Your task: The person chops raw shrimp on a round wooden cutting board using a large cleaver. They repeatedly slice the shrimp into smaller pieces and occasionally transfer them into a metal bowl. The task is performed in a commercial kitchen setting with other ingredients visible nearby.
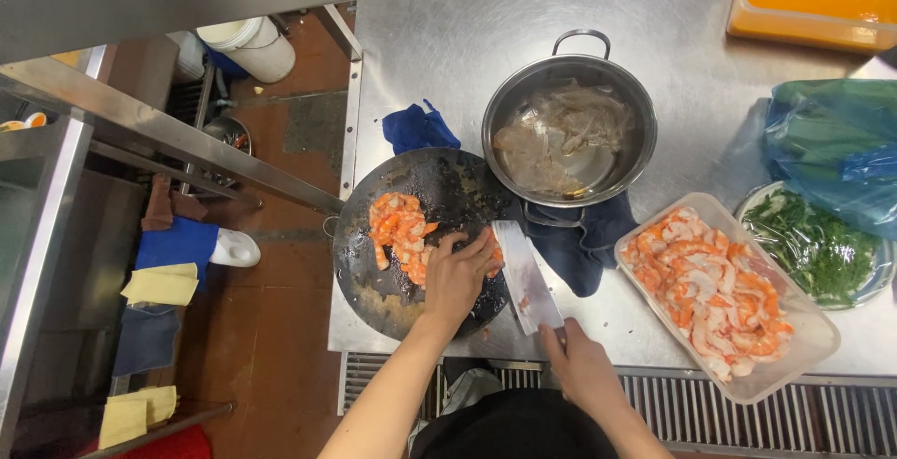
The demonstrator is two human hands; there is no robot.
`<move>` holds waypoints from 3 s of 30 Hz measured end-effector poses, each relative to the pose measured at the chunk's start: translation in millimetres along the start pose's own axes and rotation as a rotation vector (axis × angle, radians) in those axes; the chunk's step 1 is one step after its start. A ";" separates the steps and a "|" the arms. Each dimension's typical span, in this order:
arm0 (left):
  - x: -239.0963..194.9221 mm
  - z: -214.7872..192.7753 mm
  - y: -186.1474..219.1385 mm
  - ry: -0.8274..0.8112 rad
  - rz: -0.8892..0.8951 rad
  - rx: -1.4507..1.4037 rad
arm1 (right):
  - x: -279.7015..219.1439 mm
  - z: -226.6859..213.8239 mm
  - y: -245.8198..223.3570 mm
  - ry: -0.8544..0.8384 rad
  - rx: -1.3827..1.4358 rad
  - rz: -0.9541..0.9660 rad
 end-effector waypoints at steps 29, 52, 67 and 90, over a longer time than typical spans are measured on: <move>5.2 6.9 -19.2 -0.052 -0.189 -0.066 | -12.9 36.7 10.9 -0.206 -0.083 -0.144; 32.8 -2.1 -36.3 -0.389 -0.551 0.089 | -28.8 -57.4 2.1 -0.096 -0.060 0.115; 40.7 0.1 0.9 -0.720 -0.134 -0.068 | -33.7 -46.0 0.6 -0.225 -0.012 0.104; 54.6 1.2 250.1 -0.831 -0.046 -0.735 | -36.7 -53.8 18.2 -0.126 0.127 -0.016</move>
Point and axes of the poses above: each hand's wrist, its own x-axis towards the middle knuckle, its own z-axis out of the palm, y = z × x, the point moved 10 cm from there along x, towards the middle knuckle, and after that the axes turned 8 degrees about -z, right-handed, at the moved point
